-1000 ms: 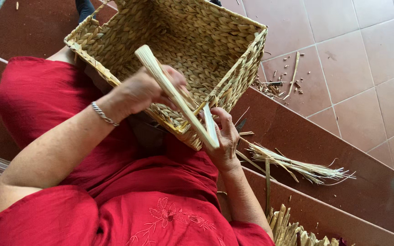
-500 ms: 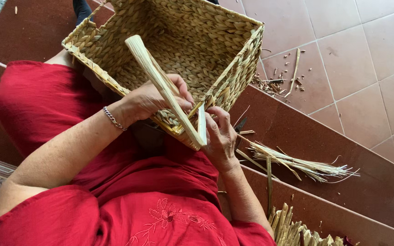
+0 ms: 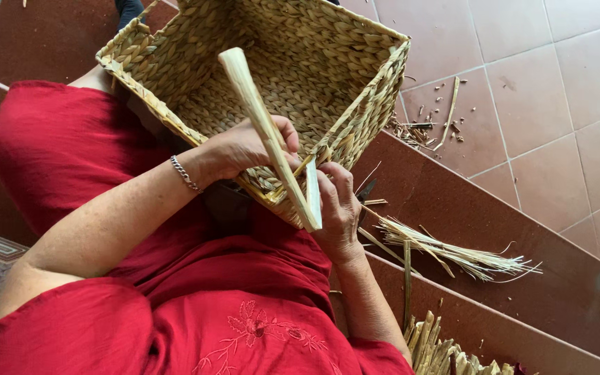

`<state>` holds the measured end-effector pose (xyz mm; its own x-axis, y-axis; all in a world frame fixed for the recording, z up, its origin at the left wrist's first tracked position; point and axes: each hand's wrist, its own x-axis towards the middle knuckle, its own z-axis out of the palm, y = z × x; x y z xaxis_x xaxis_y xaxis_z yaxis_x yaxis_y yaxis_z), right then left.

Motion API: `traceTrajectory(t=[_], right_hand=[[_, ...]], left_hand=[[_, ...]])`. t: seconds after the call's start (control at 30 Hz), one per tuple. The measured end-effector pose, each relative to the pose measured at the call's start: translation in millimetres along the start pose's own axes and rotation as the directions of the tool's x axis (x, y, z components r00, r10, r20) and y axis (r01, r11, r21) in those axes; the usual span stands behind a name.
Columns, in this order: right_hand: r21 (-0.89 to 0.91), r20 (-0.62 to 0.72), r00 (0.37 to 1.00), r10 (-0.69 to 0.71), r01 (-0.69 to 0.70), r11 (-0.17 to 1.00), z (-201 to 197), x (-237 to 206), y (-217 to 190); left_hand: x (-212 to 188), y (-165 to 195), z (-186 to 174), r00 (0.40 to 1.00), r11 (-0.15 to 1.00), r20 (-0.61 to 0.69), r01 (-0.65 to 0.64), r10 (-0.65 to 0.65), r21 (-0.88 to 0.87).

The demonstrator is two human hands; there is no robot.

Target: The person weaves a rectangular basket by hand, interlacing dried palm leaves along the rim. They hold the basket on their lap, insert strips of material, and tuck them into the weave to reinforce the edge.

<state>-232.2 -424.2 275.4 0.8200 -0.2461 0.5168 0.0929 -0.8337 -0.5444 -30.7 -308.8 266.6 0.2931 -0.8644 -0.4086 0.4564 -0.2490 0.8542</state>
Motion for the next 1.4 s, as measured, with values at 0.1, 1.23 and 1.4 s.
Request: traceTrajectory(t=[0.1,1.23,1.4], right_hand=[[0.005,0.001,1.0,0.031,-0.031,1.0,1,3,-7],[0.775,0.142,0.772,0.619,-0.476,0.416,-39,-51,16],[0.731,0.125,0.708,0.695,-0.539,0.418,-82,-114,32]], left_hand=[[0,1,1,1.0,0.999,-0.011,0.028,-0.028,0.025],[2,-2,-12,0.986,0.994,0.163,0.05,-0.033,-0.1],[9,-4,-15,0.973,0.988,0.213,0.115,-0.091,-0.104]])
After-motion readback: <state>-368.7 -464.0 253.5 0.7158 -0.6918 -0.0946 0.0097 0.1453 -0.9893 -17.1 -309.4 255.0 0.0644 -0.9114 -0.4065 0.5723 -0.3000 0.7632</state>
